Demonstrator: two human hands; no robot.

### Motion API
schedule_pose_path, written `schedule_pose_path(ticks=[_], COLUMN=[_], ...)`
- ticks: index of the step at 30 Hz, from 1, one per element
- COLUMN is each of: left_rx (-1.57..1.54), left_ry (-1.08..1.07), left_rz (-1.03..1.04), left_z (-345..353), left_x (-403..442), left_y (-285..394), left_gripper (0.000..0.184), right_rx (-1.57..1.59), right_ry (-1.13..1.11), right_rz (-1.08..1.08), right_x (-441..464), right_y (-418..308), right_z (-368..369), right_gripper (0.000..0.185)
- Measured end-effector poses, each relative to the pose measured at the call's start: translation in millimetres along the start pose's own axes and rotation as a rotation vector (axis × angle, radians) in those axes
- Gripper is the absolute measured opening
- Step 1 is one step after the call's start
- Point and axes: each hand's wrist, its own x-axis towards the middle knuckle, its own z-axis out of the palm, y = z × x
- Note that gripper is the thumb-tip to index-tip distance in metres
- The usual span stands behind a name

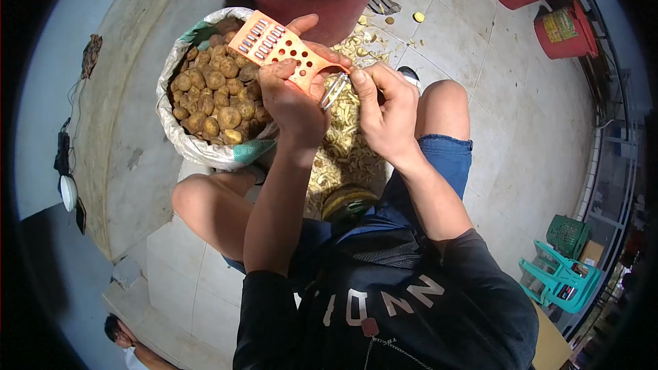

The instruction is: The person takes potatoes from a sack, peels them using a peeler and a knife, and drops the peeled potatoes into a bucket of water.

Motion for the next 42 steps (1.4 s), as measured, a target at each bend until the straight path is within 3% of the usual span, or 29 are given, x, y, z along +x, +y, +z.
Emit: schedule_pose_path(ticks=[9,19,23,28,31,35,39,42], left_rx=[-0.063,-0.128,-0.148,-0.176,-0.182,-0.08,-0.025,0.162], left_ry=[-0.007,0.003,0.016,0.005,-0.002,0.018,0.223,0.369], left_rz=[0.027,0.015,0.022,0.0,0.029,0.044,0.023,0.005], left_z=[-1.1,-0.3,-2.3,-5.2,-4.0,-4.2,12.7,18.3], left_x=[-3.0,-3.5,-5.5,-5.2,-5.5,-6.7,-4.2,1.1], left_y=[0.2,2.6,3.2,3.2,2.7,4.5,6.5,7.4], left_gripper=[0.061,0.058,0.056,0.055,0.055,0.051,0.038,0.041], right_rx=[-0.174,-0.052,-0.048,-0.015,-0.066,-0.034,0.16,0.218], right_ry=[0.032,-0.003,0.028,-0.015,0.027,-0.042,0.0,-0.059], right_rz=[-0.101,-0.187,-0.06,-0.218,-0.092,-0.208,0.092,0.233], right_x=[0.8,-11.1,-1.1,-12.3,-2.3,-18.0,-4.4,-4.9], right_y=[-2.6,-13.4,-6.2,-16.5,-10.2,-15.8,-9.8,-7.0], right_z=[-0.5,7.1,4.7,11.8,5.0,12.4,3.3,-1.3], right_gripper=[0.014,0.012,0.005,0.016,0.009,0.004,0.029,0.033])
